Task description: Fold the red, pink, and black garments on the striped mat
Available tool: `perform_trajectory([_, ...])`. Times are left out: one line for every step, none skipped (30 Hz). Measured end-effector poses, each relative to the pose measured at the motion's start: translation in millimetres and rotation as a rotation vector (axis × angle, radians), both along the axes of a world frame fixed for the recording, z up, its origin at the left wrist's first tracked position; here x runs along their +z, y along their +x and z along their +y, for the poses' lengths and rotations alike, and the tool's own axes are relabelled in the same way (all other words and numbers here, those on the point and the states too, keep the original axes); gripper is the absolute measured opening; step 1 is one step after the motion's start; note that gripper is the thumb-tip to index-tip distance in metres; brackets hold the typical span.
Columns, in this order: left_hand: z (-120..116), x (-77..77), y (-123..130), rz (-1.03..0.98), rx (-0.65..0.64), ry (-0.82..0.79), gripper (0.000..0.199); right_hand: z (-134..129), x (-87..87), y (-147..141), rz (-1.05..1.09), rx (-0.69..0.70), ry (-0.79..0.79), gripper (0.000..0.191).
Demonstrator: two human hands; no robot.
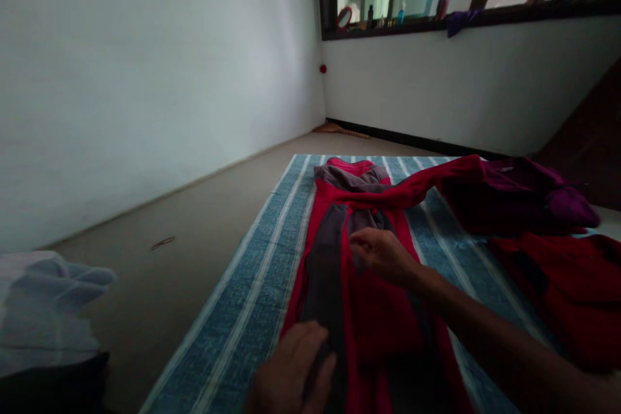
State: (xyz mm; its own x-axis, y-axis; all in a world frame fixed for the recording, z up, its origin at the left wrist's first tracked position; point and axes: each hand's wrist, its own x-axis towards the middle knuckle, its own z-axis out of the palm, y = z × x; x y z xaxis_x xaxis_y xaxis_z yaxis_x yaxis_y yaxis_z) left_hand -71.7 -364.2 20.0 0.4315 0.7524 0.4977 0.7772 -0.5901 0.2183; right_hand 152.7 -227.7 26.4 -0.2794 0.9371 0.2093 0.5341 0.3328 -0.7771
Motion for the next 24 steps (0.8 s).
perform_trajectory([5,2.0,-2,-0.003,0.094,0.066,0.025,-4,0.3,-9,-0.073,0.045,0.071,0.018])
perform_trajectory([8,1.4,-3,0.012,0.177,0.110,0.030,-7,1.1,-17,-0.144,0.083,0.135,0.020])
perform_trajectory([11,-1.8,-3,0.046,0.234,0.125,0.036,-7,2.3,-24,-0.198,0.113,0.182,0.022])
perform_trajectory([12,-7.4,-2,0.092,0.269,0.112,0.043,-5,4.0,-31,-0.229,0.134,0.208,0.023])
perform_trajectory([12,-14.8,0,0.142,0.279,0.090,0.051,-2,5.6,-37,-0.249,0.149,0.231,0.025])
perform_trajectory([10,-23.1,1,0.188,0.263,0.075,0.058,3,6.7,-43,-0.264,0.158,0.254,0.028])
perform_trajectory([8,-31.8,3,0.229,0.234,0.070,0.063,9,6.8,-48,-0.279,0.167,0.279,0.032])
perform_trajectory([5,-40.0,3,0.269,0.204,0.073,0.066,16,5.4,-52,-0.305,0.175,0.299,0.038])
perform_trajectory([3,-47.2,3,0.305,0.180,0.087,0.066,23,2.0,-55,-0.344,0.177,0.311,0.045])
perform_trajectory([1,-53.0,2,0.340,0.163,0.103,0.065,29,-3.3,-57,-0.395,0.175,0.308,0.053])
perform_trajectory([0,-57.3,0,0.373,0.148,0.118,0.064,34,-10.4,-57,-0.452,0.169,0.287,0.060])
perform_trajectory([0,-60.2,-2,0.397,0.140,0.129,0.063,38,-18.6,-57,-0.508,0.164,0.252,0.067])
perform_trajectory([0,-62.0,-4,0.412,0.133,0.140,0.062,42,-27.1,-56,-0.556,0.158,0.211,0.070])
perform_trajectory([1,-62.9,-6,0.416,0.124,0.149,0.063,44,-34.9,-54,-0.590,0.158,0.176,0.072])
perform_trajectory([1,-63.2,-7,0.413,0.115,0.151,0.063,46,-41.1,-53,-0.611,0.160,0.149,0.073])
perform_trajectory([2,-63.1,-8,0.403,0.109,0.144,0.064,47,-45.2,-52,-0.623,0.163,0.135,0.074])
perform_trajectory([2,-62.7,-9,0.390,0.104,0.129,0.064,46,-46.6,-51,-0.627,0.165,0.130,0.074])
perform_trajectory([2,-62.0,-9,0.375,0.101,0.108,0.064,45,-45.4,-51,-0.627,0.161,0.131,0.074])
perform_trajectory([2,-61.2,-9,0.360,0.100,0.090,0.064,43,-42.2,-52,-0.624,0.153,0.136,0.074])
perform_trajectory([2,-60.3,-9,0.347,0.101,0.078,0.064,40,-37.5,-53,-0.615,0.144,0.148,0.073])
perform_trajectory([2,-59.4,-8,0.340,0.100,0.076,0.064,36,-32.3,-55,-0.602,0.135,0.171,0.072])
perform_trajectory([3,-58.8,-8,0.340,0.100,0.081,0.065,31,-27.5,-57,-0.584,0.131,0.204,0.072])
perform_trajectory([3,-58.6,-8,0.350,0.101,0.089,0.065,25,-24.0,-60,-0.566,0.133,0.241,0.071])
perform_trajectory([4,-59.0,-8,0.367,0.102,0.097,0.065,20,-22.4,-62,-0.551,0.142,0.273,0.072])
